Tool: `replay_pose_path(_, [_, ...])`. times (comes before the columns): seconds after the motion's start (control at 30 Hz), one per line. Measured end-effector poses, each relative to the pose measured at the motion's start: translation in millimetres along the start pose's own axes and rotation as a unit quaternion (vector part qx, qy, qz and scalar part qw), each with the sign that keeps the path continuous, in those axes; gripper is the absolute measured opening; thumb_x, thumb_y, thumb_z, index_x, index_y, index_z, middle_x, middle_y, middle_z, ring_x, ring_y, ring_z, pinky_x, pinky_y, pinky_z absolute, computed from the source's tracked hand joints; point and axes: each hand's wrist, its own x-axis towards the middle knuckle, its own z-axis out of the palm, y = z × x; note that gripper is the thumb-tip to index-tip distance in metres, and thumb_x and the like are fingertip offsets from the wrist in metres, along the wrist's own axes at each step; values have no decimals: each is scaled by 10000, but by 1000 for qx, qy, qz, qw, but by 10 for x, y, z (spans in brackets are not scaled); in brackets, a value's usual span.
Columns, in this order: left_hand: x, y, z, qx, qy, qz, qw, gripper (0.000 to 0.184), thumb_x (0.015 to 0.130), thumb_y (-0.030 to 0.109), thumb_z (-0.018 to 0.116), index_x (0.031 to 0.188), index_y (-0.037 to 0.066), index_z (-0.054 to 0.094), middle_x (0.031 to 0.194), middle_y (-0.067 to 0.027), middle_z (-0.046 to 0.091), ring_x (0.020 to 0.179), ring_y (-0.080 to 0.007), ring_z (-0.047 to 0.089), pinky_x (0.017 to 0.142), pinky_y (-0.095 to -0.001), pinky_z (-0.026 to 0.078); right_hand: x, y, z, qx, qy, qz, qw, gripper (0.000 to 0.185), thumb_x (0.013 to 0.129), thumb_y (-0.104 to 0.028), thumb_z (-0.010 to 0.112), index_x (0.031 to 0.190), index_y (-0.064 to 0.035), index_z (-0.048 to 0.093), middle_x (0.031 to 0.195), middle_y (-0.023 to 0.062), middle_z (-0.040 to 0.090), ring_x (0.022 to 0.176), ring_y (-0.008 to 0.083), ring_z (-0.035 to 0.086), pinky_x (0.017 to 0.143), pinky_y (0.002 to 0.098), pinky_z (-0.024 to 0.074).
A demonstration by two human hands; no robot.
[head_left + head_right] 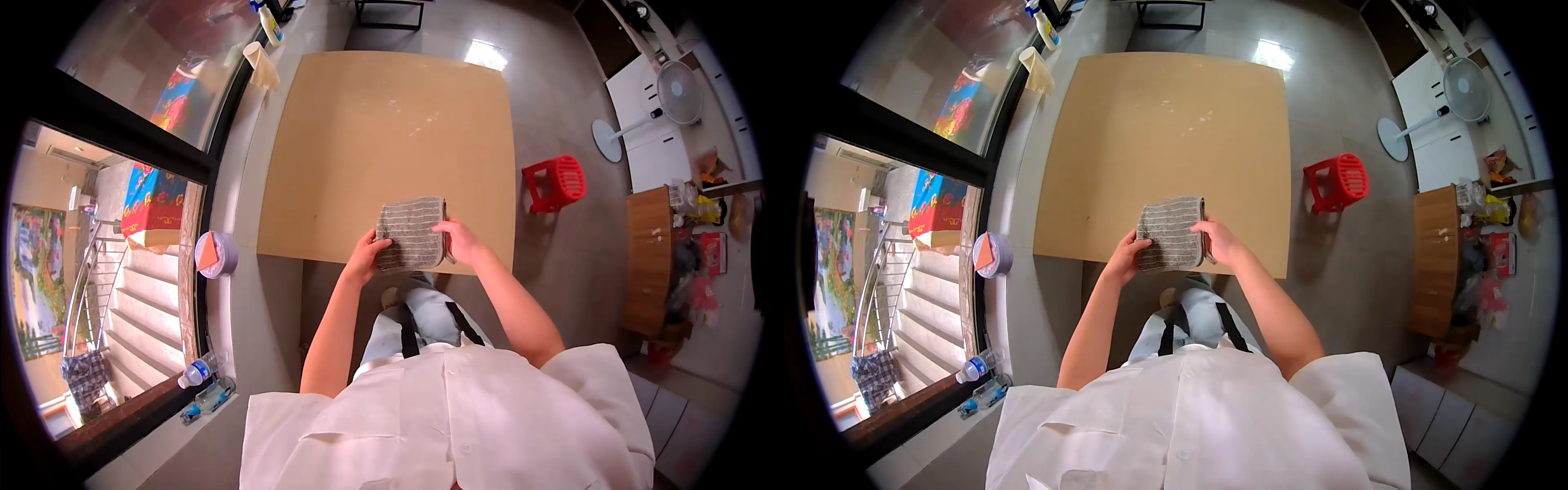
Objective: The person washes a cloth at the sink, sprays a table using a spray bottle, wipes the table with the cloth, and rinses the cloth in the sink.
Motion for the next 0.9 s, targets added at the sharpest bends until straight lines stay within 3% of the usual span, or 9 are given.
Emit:
replay_pose_path(0.2, [-145,-157,77,-26,-54,-48,997,385,806,31,449,1190,55,426,1066,-51,543,967,-165,538,823,-316,452,-410,301,-74,-13,18,-42,999,363,706,58,440,1067,28,473,1028,137,547,942,229,539,812,348,449])
replay_pose_path(0.4, [-91,-247,471,24,-30,-110,993,351,802,6,427,1149,37,474,1047,-64,554,924,-165,549,788,-301,463,-709,284,-504,6,44,-36,998,398,696,67,438,1091,17,461,1060,137,532,946,225,537,815,332,453])
replay_pose_path(0.47, [-7,-309,636,27,-37,-112,993,355,800,-5,412,1147,40,473,1050,-67,555,912,-177,564,792,-316,472,-785,283,-755,23,52,-37,998,408,685,92,409,1084,19,448,995,132,540,927,211,535,784,331,466])
replay_pose_path(0.6, [295,-505,1091,-21,-61,-147,987,343,798,-8,417,1133,43,476,1044,-96,558,906,-203,583,789,-340,495,-1243,-66,-834,-4,44,-73,996,424,668,116,382,1067,30,495,1063,134,541,982,220,528,836,301,432])
replay_pose_path(0.67, [464,-663,1402,-37,-62,-160,984,331,802,3,429,1129,36,473,1041,-115,560,894,-209,592,771,-342,509,-1508,-324,-948,-205,14,-113,972,452,660,149,334,1029,16,557,1182,128,495,1067,219,491,903,296,375])
replay_pose_path(0.7, [554,-747,1559,-37,-41,-157,986,314,802,-1,410,1102,38,492,1053,-118,556,911,-221,584,798,-353,495,-1569,-388,-1138,-300,-12,-199,933,428,626,160,311,889,18,618,1239,134,460,1092,222,472,925,275,339])
replay_pose_path(0.73, [634,-841,1730,-37,-21,-155,987,303,802,-6,390,1075,41,511,1066,-120,553,928,-232,577,824,-365,480,-1688,-446,-1348,-298,-8,-201,933,428,626,160,311,889,18,618,1239,134,460,1092,222,472,925,275,339])
replay_pose_path(0.77, [689,-926,1888,-45,-75,-121,989,223,807,20,391,965,45,546,1095,-129,542,946,-234,566,818,-365,483,-1798,-519,-1546,-312,-1,-206,927,412,614,159,308,845,24,620,1246,147,451,1100,227,465,930,276,335])
replay_pose_path(0.9, [875,-1139,2616,-88,-188,-95,974,157,806,51,397,874,60,539,1116,-130,533,958,-224,554,810,-351,482,-2167,-794,-2301,-265,19,-210,941,361,590,148,294,752,35,597,1264,168,427,1117,242,447,928,285,339])
